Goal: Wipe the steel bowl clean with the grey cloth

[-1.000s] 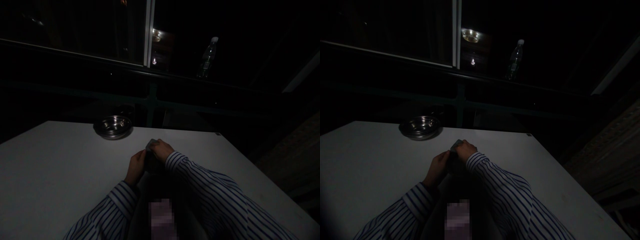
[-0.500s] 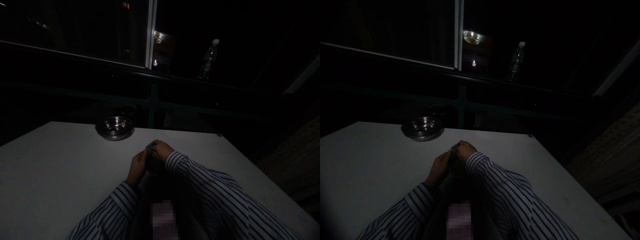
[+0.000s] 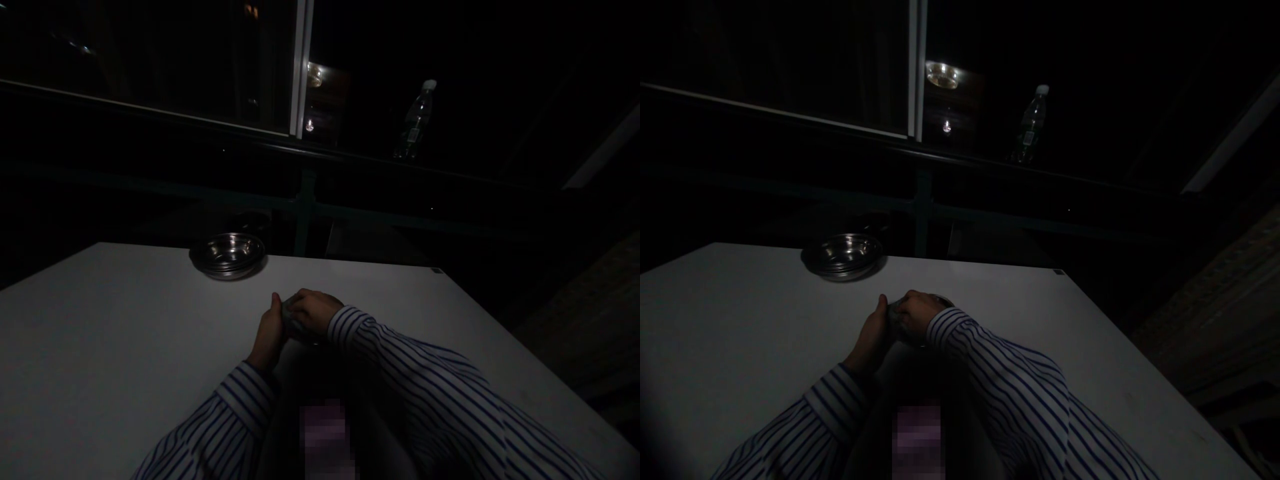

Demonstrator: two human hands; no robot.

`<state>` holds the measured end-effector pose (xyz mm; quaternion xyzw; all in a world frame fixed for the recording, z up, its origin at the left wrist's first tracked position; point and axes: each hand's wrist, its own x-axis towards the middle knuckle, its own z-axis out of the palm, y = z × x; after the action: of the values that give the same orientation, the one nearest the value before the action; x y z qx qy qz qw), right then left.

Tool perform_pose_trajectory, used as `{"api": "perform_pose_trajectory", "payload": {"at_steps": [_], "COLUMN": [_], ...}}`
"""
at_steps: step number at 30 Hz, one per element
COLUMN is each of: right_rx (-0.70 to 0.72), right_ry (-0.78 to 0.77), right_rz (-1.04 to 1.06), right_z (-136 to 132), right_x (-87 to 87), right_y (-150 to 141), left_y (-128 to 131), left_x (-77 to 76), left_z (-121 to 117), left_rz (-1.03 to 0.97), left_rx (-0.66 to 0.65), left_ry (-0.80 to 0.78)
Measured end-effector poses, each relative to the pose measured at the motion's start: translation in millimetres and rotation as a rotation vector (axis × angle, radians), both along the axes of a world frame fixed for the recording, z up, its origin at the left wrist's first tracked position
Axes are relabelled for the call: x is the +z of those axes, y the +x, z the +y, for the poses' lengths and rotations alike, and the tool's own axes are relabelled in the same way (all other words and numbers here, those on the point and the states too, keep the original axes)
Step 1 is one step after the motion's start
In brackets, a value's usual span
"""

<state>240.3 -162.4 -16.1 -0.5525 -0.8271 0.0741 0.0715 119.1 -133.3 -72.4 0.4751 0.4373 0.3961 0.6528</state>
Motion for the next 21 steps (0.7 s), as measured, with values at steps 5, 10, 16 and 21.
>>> {"api": "perform_pose_trajectory", "payload": {"at_steps": [5, 10, 16, 21], "right_rx": [0.090, 0.163, 0.213, 0.207], "right_ry": [-0.019, -0.067, -0.081, -0.121], "right_rz": [-0.026, -0.077, -0.125, -0.152], "right_z": [-5, -13, -19, -30], "right_x": [3.8, 11.2, 13.3, -7.3], "right_y": [-3, -7, -12, 3], "left_y": [-1, -4, -4, -2], "left_x": [1.7, 4.4, 6.6, -0.1], "left_z": [-1, -1, -1, -1], "left_rz": [0.005, 0.007, 0.020, -0.007], "left_rx": [-0.051, -0.075, -0.061, -0.059], "left_ry": [0.032, 0.145, 0.259, 0.190]}}
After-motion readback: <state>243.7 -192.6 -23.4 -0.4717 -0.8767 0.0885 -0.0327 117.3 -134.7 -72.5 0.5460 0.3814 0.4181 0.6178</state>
